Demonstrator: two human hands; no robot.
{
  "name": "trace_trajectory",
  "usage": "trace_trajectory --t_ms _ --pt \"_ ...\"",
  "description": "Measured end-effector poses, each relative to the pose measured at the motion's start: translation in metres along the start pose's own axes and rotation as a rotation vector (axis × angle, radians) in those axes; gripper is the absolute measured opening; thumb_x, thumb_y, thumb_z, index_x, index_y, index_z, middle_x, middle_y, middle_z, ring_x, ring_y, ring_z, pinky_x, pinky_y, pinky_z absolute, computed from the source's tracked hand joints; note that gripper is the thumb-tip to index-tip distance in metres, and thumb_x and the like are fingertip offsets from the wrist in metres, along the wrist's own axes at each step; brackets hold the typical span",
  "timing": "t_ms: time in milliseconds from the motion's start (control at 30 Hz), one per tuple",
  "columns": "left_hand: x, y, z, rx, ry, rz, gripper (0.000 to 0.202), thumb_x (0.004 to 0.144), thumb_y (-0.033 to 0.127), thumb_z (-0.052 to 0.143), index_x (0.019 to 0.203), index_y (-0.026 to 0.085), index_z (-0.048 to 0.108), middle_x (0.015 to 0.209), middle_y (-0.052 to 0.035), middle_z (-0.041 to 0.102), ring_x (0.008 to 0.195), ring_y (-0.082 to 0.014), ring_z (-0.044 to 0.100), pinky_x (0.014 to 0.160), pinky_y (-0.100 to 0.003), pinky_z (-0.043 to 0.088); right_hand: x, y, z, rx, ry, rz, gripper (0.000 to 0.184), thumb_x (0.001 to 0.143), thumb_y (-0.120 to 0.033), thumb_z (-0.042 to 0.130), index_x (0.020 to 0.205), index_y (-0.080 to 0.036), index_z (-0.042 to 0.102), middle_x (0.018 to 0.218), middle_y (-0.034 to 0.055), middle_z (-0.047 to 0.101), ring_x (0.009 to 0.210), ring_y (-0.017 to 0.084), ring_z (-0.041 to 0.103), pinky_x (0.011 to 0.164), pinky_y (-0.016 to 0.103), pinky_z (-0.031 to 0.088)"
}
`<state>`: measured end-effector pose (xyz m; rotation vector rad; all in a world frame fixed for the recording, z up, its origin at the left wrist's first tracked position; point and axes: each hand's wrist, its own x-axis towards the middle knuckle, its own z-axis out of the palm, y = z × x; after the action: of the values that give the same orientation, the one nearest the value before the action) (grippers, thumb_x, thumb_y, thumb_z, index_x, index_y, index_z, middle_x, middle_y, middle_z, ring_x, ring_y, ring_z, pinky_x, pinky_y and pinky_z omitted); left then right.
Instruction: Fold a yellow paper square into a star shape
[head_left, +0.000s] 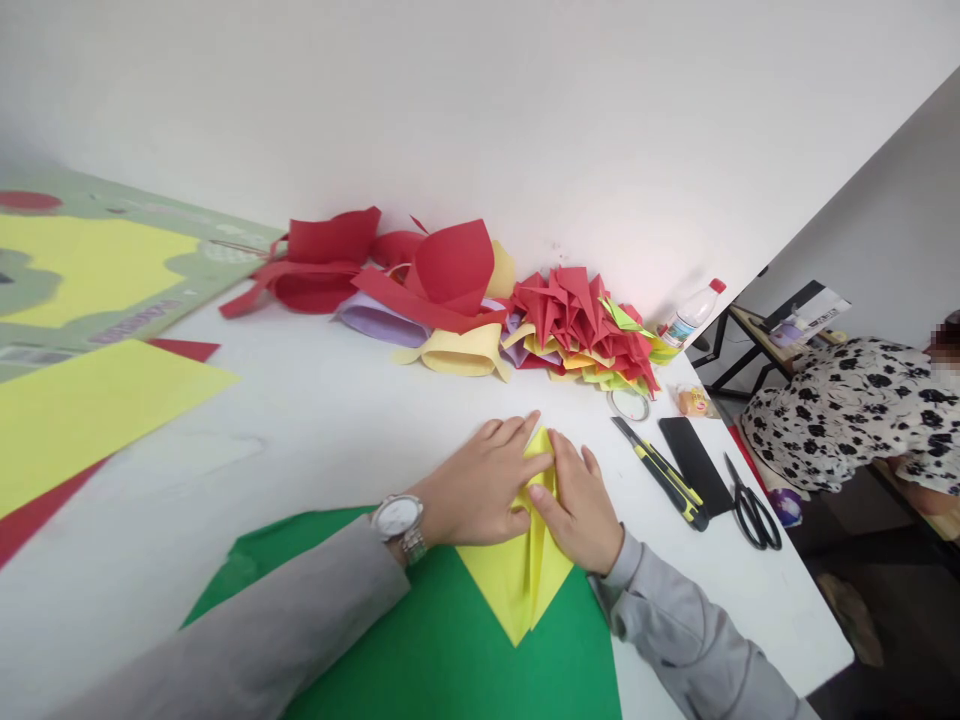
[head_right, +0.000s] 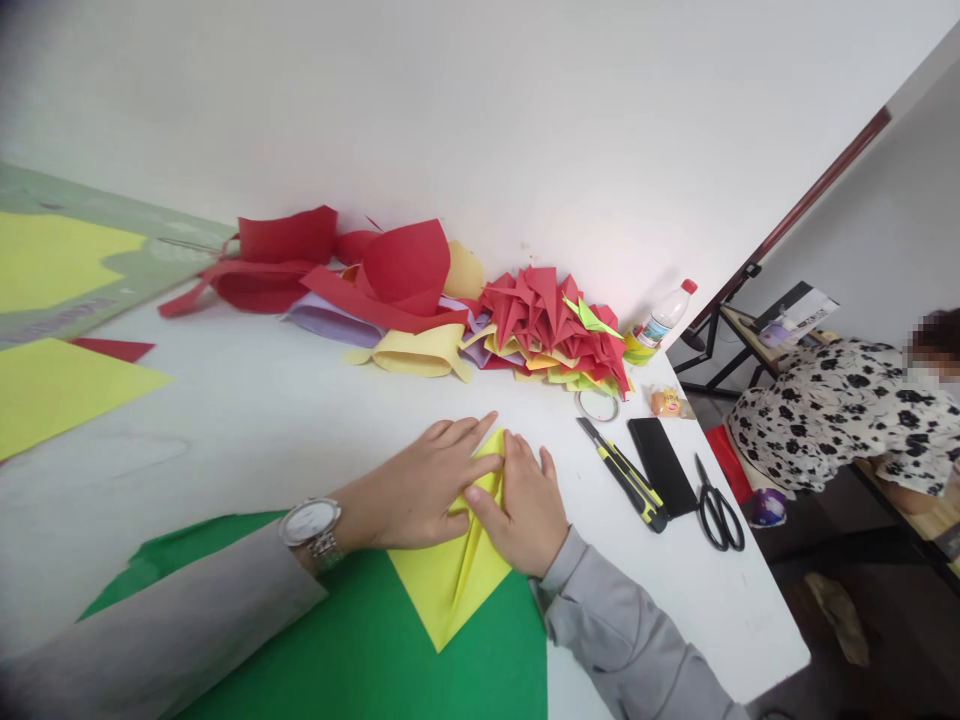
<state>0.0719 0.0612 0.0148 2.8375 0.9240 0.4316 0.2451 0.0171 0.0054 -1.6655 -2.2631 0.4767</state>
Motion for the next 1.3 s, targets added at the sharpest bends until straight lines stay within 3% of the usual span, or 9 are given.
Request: trace_trajectory --t_ms 333,533,733,1000,1300 --pt "-0.002 0.001 0.008 0.021 0.063 0.030 0.033 0.071 0.023 0.056 0.103 0.018 0.059 0.131 -0.0193 0.055 0.117 -0.0366 0.049 0.096 -0.050 0.038 -0.001 -0.001 0.001 0.001 0.014 -0.011 0.066 0.100 -0.049 0.034 0.152 -0.010 0.022 0.155 0.0183 0.035 0.145 0.028 0.029 0.118 0.058 0.018" --pt "0.004 -0.004 0.010 0.030 0.072 0.038 0.028 0.074 0.024 0.056 0.101 0.019 0.059 0.134 -0.0197 0.054 0.120 -0.0372 0.048 0.098 -0.051 0.036 -0.001 -0.002 0.002 -0.002 0.027 -0.005 0.068 0.100 -0.051 0.033 0.150 -0.006 0.025 0.153 0.0201 0.037 0.145 0.029 0.030 0.118 0.058 0.019" --pt "-0.004 -0.003 0.013 0.033 0.088 0.018 0.025 0.074 0.022 0.056 0.099 0.019 0.059 0.143 -0.0196 0.047 0.128 -0.0387 0.042 0.100 -0.053 0.035 -0.001 -0.002 0.001 0.003 0.023 -0.007 0.071 0.099 -0.055 0.033 0.151 -0.008 0.024 0.153 0.0202 0.036 0.145 0.030 0.030 0.118 0.058 0.018" --pt "-0.011 0.004 0.014 0.014 0.112 0.017 0.035 0.078 0.025 0.053 0.112 0.020 0.059 0.133 -0.0156 0.055 0.122 -0.0341 0.047 0.100 -0.050 0.037 -0.001 -0.002 0.000 0.003 0.018 -0.018 0.069 0.099 -0.052 0.033 0.152 -0.008 0.022 0.154 0.0188 0.035 0.145 0.029 0.029 0.118 0.059 0.018" --pt "-0.011 0.001 0.019 0.022 0.116 0.006 0.037 0.080 0.026 0.050 0.113 0.012 0.058 0.136 -0.0209 0.054 0.127 -0.0358 0.044 0.104 -0.050 0.036 -0.002 -0.002 0.001 -0.091 -0.023 -0.052 0.072 0.100 -0.053 0.032 0.153 -0.006 0.020 0.157 0.0197 0.030 0.147 0.031 0.025 0.118 0.058 0.017"
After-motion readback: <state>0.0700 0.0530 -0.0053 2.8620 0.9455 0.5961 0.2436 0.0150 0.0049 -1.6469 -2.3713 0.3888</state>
